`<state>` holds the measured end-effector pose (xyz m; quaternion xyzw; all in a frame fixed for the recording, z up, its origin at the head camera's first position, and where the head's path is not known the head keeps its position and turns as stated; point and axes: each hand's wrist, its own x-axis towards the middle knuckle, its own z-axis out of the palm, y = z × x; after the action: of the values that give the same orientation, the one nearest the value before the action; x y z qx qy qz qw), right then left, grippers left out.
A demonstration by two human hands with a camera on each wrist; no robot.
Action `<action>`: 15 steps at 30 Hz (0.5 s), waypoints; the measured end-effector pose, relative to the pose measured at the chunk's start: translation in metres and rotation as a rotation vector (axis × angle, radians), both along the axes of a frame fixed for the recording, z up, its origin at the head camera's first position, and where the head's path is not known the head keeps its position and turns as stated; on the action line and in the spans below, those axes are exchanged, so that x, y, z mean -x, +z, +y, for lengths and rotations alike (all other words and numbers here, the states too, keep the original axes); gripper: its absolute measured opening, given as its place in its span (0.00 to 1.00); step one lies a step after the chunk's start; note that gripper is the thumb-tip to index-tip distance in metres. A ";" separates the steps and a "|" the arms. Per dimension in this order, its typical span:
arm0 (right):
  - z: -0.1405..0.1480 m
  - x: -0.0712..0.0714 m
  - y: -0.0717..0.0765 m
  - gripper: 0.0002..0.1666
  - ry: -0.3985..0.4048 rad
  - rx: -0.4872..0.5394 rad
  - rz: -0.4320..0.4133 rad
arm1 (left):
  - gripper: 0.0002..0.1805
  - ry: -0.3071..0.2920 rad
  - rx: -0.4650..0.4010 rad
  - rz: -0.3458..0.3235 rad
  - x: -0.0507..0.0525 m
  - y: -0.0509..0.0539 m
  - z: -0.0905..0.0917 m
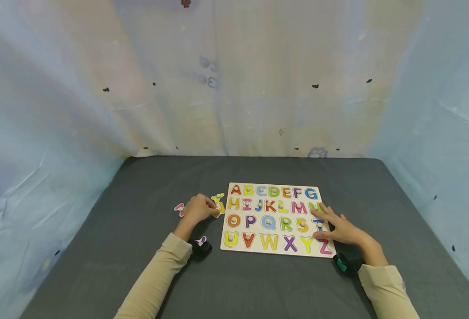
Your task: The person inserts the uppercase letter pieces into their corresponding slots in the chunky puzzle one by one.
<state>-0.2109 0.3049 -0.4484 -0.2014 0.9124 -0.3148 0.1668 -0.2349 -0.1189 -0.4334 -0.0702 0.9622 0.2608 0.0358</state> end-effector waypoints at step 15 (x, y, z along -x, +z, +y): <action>-0.001 -0.001 0.001 0.51 -0.001 -0.009 -0.012 | 0.08 -0.068 -0.099 0.120 -0.014 0.008 -0.002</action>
<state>-0.2099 0.3037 -0.4477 -0.1983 0.9128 -0.3122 0.1730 -0.2213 -0.1213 -0.4251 -0.0198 0.9504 0.3103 -0.0095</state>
